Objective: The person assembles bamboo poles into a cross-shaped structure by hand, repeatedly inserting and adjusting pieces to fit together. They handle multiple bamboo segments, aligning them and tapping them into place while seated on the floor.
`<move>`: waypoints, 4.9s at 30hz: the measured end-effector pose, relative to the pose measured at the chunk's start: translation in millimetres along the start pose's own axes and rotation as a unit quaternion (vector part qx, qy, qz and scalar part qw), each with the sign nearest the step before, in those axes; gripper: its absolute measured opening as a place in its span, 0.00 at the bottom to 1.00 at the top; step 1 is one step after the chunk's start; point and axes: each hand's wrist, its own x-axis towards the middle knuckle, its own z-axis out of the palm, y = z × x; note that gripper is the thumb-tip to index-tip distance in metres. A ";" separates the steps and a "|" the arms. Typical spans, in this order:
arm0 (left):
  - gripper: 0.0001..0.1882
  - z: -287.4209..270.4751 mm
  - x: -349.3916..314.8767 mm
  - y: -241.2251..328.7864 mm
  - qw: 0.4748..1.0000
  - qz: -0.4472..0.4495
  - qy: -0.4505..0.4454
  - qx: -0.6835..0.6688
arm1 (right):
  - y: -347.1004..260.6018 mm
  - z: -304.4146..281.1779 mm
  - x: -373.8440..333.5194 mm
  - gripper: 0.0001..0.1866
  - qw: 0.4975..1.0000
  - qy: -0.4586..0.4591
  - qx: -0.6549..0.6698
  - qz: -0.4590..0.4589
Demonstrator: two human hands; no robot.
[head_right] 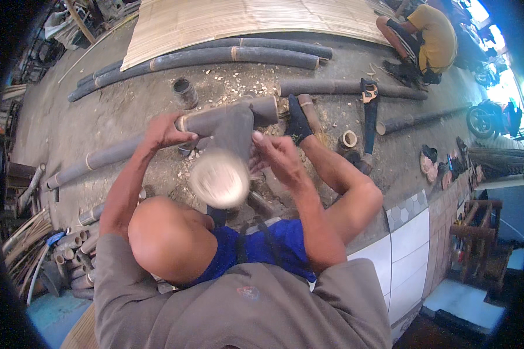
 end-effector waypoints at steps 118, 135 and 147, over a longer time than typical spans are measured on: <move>0.51 27.5 -21.8 182.1 0.943 0.255 -0.102 -0.190 | -0.6 -96.3 15.7 0.46 0.694 -0.175 -0.688 -0.117; 0.43 19.3 -8.4 173.2 0.946 0.228 -0.152 -0.173 | 5.3 -90.4 28.1 0.41 0.745 -0.135 -0.636 -0.146; 0.41 34.0 -15.9 173.4 0.938 0.200 -0.181 -0.215 | -2.6 -78.1 13.0 0.43 0.750 -0.126 -0.633 -0.143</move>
